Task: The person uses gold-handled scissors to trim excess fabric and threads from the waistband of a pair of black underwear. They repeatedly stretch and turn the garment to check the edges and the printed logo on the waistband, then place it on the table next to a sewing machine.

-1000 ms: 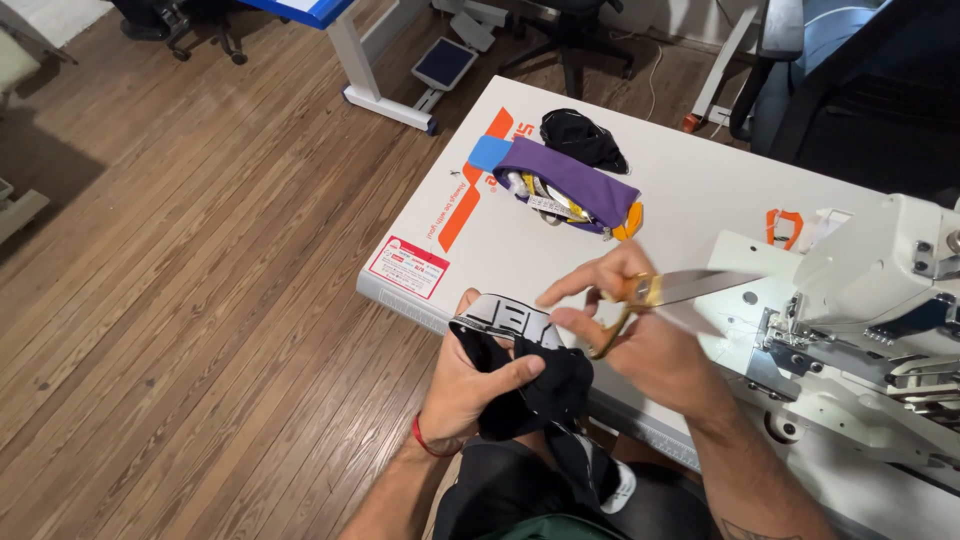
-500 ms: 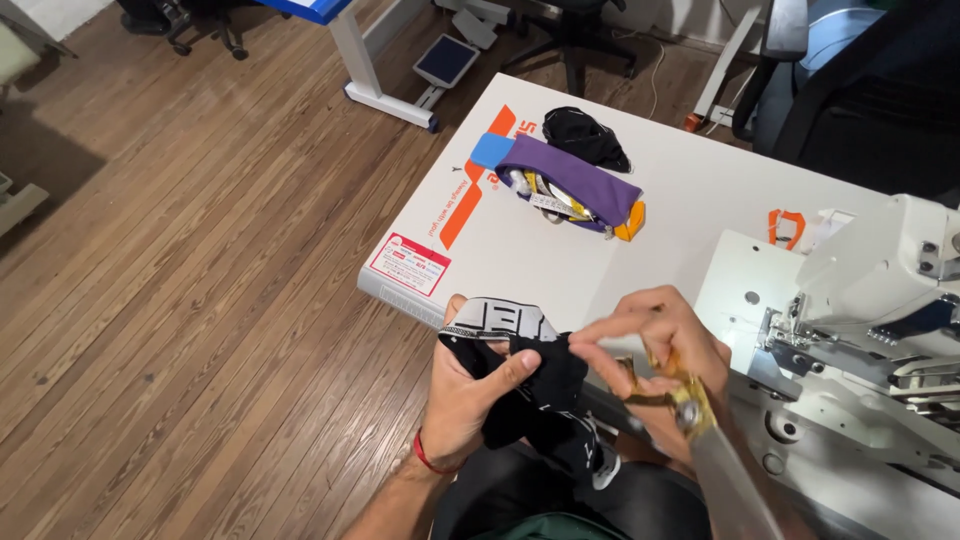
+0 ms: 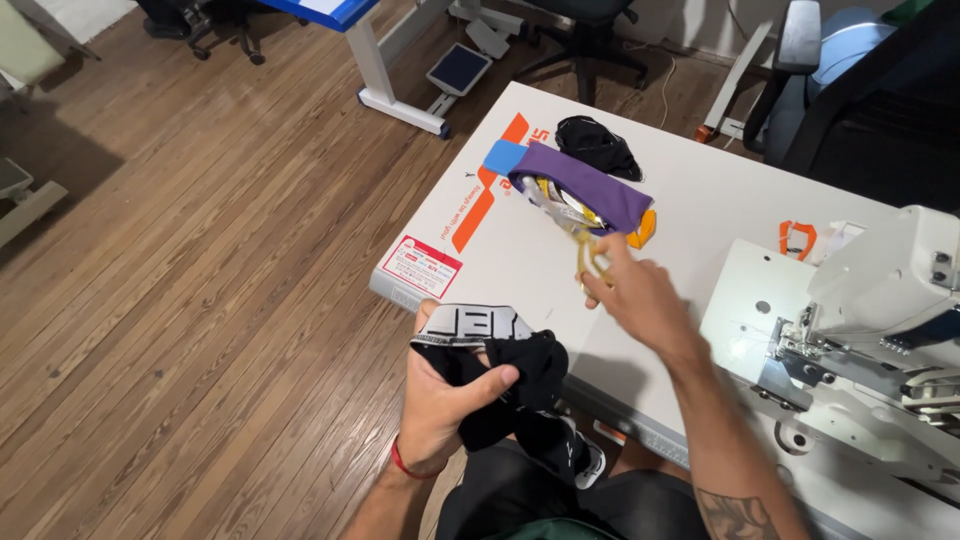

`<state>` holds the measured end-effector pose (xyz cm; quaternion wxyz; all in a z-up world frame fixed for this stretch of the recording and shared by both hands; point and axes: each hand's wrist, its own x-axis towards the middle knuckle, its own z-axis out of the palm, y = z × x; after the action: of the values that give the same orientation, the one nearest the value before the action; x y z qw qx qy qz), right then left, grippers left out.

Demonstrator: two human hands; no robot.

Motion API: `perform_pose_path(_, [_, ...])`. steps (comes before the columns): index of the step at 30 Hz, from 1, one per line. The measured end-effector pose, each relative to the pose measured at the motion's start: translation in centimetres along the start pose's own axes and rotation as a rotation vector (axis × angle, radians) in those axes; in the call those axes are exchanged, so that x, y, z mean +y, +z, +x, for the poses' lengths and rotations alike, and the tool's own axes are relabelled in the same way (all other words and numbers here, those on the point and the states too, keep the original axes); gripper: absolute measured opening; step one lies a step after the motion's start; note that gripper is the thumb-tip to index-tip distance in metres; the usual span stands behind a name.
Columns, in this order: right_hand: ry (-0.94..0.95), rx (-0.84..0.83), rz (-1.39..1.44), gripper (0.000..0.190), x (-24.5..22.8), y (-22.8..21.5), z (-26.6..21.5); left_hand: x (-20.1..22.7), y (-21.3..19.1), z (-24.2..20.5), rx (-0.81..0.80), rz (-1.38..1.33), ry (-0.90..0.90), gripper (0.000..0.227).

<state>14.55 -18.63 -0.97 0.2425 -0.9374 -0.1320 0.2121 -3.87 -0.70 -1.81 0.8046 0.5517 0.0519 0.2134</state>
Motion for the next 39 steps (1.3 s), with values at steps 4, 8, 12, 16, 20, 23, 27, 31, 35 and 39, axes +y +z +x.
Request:
perform_pose_path(4, [-0.028,-0.027,-0.241,0.032,2.5,5.3,4.0,1.1,-0.6,-0.3,-0.023,-0.002,0.043,0.050])
perform_pose_path(8, [-0.102,0.106,-0.522,0.028,6.3,9.7,8.3,1.5,-1.3,-0.4,-0.034,-0.034,0.048,0.049])
perform_pose_path(12, [-0.198,0.295,-0.683,0.028,9.1,12.1,11.2,2.2,-0.9,-0.8,-0.145,-0.256,-0.007,0.050])
perform_pose_path(16, [-0.148,0.189,-0.669,0.034,7.2,10.2,10.6,2.6,-0.7,-1.3,-0.204,-0.318,0.003,0.047])
perform_pose_path(20, [-0.192,0.197,-0.329,0.018,2.4,5.5,3.9,3.4,-0.3,-1.8,-0.236,-0.222,0.046,0.043])
perform_pose_path(23, [-0.438,0.349,0.298,0.013,-1.1,2.2,-2.9,3.6,-0.5,-1.7,-0.244,-0.149,0.088,0.042])
perform_pose_path(27, [-0.652,0.144,0.768,0.069,-1.3,1.8,-8.9,5.0,-0.4,-1.5,-0.420,0.505,0.226,0.054])
perform_pose_path(31, [-0.599,-0.036,0.748,0.104,-2.6,1.8,-9.9,5.4,2.6,-1.7,-0.460,1.053,0.541,0.040])
perform_pose_path(35, [-0.561,-0.084,1.023,0.029,-0.5,3.2,-7.2,4.0,1.3,-1.2,-0.346,1.029,0.690,0.021])
perform_pose_path(39, [-0.690,-0.242,1.254,0.020,0.0,1.6,-6.5,0.7,-0.8,0.0,-0.223,0.665,0.550,0.054])
